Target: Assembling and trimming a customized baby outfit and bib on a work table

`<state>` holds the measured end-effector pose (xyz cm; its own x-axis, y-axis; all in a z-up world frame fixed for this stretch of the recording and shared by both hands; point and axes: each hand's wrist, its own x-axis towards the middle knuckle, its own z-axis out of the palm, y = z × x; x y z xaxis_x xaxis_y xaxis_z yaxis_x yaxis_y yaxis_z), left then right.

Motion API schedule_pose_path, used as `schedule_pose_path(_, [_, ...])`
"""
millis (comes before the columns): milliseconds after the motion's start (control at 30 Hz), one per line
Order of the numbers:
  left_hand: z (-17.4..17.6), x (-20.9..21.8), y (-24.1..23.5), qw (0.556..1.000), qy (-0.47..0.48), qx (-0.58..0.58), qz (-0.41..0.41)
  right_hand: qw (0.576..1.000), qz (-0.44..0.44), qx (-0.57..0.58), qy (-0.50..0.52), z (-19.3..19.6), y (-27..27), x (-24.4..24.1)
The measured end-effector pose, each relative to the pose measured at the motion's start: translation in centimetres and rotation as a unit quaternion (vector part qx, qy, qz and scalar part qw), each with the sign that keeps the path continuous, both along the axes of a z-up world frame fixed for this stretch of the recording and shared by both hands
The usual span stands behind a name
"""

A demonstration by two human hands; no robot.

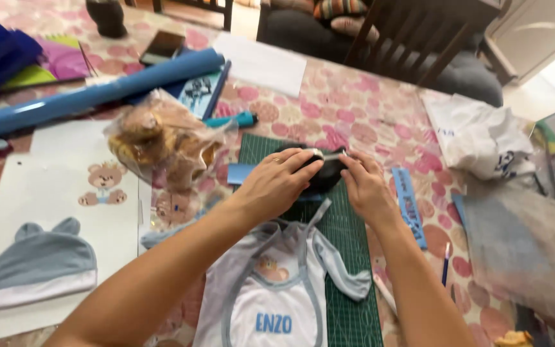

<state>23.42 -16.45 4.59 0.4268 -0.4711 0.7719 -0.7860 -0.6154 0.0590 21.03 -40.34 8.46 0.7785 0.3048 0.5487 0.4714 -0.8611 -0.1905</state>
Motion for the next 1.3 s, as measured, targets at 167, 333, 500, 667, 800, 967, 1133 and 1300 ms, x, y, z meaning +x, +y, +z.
schedule_pose_path(167, [-1.2,6.8,-3.8,1.000,-0.026,-0.002,0.016,0.994,-0.029,-0.004,0.109,-0.8,-2.4,7.6])
schedule_pose_path(333, [-5.1,10.2,-5.1,0.999,-0.034,0.028,0.028,0.984,-0.016,-0.035,0.172,0.2,-2.1,8.6])
schedule_pose_path(500, [-5.6,10.5,-5.7,1.000,-0.011,-0.005,0.010,0.974,-0.027,-0.093,0.205,-1.5,-3.7,11.5])
schedule_pose_path(667, [-9.0,12.2,-8.5,0.996,-0.058,0.016,0.063,0.948,-0.120,-0.148,0.256,4.0,-1.7,8.2])
schedule_pose_path(800, [-8.7,11.3,-9.2,0.996,-0.061,0.019,0.067,0.933,-0.180,-0.156,0.269,1.9,-2.6,8.8])
schedule_pose_path(967, [-7.9,10.7,-9.7,0.997,-0.026,-0.019,0.064,0.950,-0.161,-0.131,0.235,-0.1,-3.5,9.5])
schedule_pose_path(1133, [-9.9,12.4,-10.7,0.990,-0.108,0.029,0.086,0.958,-0.146,-0.135,0.209,-0.9,-4.3,9.4])
schedule_pose_path(1300, [-9.8,12.1,-10.7,0.987,-0.123,0.016,0.098,0.979,-0.062,0.070,0.183,-4.7,-6.3,9.8])
